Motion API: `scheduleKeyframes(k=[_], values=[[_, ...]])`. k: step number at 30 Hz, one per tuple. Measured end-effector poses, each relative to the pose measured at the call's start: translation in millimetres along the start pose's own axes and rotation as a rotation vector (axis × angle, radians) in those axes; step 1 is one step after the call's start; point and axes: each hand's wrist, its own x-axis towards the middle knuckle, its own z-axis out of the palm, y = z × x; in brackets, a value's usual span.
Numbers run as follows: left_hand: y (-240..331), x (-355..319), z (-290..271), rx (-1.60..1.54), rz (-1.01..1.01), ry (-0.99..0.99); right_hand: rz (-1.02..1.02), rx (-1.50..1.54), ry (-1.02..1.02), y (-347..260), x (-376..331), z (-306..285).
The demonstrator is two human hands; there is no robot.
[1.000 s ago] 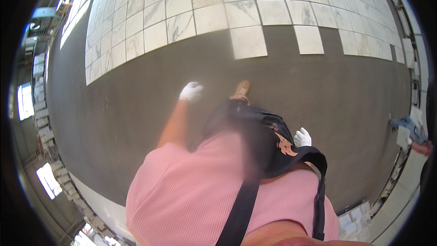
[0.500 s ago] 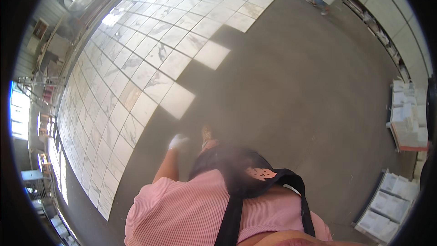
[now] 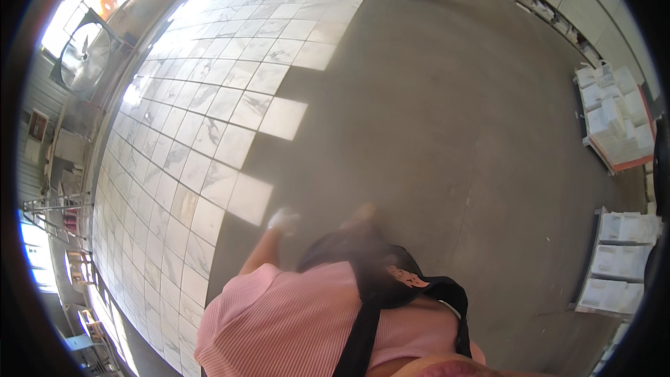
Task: The person picks up white square tiles from a stack and places them one by one onto the floor in a grid pattern. The person wears gloves and handles the tiles with both hands, aligning them with previously placed tiles.
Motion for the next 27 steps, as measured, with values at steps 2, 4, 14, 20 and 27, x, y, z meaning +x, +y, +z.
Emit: scheduleKeyframes(k=[2,4,14,20,27], values=[[13,30,4,0.677,0.255,0.010,-0.018,0.039,0.028,-28,0,-4],[33,58,12,1.282,0.551,0.009,-0.044,0.056,0.051,-49,3,-9],[234,120,121,1.514,0.511,0.067,-0.135,0.101,0.152,-101,30,-49],[279,150,229,1.130,0.493,0.024,0.135,0.348,0.106,-92,81,-87],[286,132,347,1.836,0.590,-0.142,0.264,0.607,0.112,-46,158,-177]])
